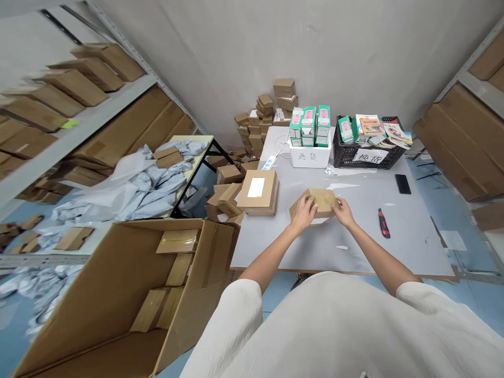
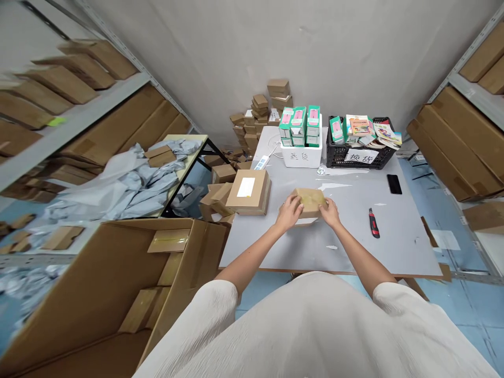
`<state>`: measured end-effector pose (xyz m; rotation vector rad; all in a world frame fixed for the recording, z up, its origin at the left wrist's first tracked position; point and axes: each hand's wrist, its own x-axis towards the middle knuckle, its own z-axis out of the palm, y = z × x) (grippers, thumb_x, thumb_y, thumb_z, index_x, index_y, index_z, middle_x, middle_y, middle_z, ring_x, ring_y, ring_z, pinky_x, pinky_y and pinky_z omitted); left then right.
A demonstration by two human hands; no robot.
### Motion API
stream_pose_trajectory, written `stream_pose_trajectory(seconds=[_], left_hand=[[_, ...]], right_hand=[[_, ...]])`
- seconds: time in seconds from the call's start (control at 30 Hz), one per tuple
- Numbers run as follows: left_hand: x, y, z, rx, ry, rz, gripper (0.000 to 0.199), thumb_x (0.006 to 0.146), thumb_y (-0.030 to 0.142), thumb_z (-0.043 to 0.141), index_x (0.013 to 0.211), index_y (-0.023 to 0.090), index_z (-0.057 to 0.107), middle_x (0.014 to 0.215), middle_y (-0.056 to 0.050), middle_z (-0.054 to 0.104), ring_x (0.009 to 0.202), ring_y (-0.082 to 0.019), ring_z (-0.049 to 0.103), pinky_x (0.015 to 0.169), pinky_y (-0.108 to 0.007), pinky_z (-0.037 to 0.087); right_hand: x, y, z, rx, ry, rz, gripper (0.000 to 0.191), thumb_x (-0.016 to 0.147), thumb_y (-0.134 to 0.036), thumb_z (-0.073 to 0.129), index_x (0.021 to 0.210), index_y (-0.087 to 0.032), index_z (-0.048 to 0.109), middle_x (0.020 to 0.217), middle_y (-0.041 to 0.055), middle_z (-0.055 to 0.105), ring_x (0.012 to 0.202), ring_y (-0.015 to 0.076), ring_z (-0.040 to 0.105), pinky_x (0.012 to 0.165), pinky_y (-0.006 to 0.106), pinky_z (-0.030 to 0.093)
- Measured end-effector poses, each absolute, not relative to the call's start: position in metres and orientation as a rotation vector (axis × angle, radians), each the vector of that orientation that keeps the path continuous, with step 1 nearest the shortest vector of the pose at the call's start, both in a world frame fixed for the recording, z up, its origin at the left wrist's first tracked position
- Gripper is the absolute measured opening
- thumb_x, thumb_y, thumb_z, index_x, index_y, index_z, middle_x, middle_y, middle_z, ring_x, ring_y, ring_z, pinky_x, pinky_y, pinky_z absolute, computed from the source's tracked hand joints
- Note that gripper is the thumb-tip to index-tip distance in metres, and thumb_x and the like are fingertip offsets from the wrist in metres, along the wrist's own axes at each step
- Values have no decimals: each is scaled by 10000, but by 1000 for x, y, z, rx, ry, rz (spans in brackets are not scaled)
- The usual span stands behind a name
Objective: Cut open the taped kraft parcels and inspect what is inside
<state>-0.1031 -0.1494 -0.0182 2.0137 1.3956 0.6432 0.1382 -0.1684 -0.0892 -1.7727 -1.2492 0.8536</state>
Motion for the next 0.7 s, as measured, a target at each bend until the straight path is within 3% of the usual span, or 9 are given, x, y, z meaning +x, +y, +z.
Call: stream_pose_trajectory(seconds=[0.2,0.47,0.7], left_hand=[[-122,-143,-18,1870,1363,784,358,1057,304,613,1410,286,676,1516,-117,598,1434,-287,587,1231,-439,486],[-85,-129,-32,1706,1298,809,371,1000,197,603,1356,258,688,1533,-120,596,1439,-270,578,1113,-398,581],[-35,-113,-41,1816,1239,672,406,977,178,615,1367,275,672,1499,-110,630,1382,-290,622,1168,-465,536]], right_hand=[[122,-161,-86,-1793,-1116,999,641,811,-482,675,1410,-269,591,1407,109,726,1289,311,689,1165,507,525],[158,-165,-59,-1773,-1155,775,666,807,-419,652,1455,-271,602,1458,102,712,1356,330,656,1213,515,494],[198,-176,-54,-1861,-1067,677,715,795,-374,654,1499,-269,586,1473,118,712,1371,367,650,1233,562,474]])
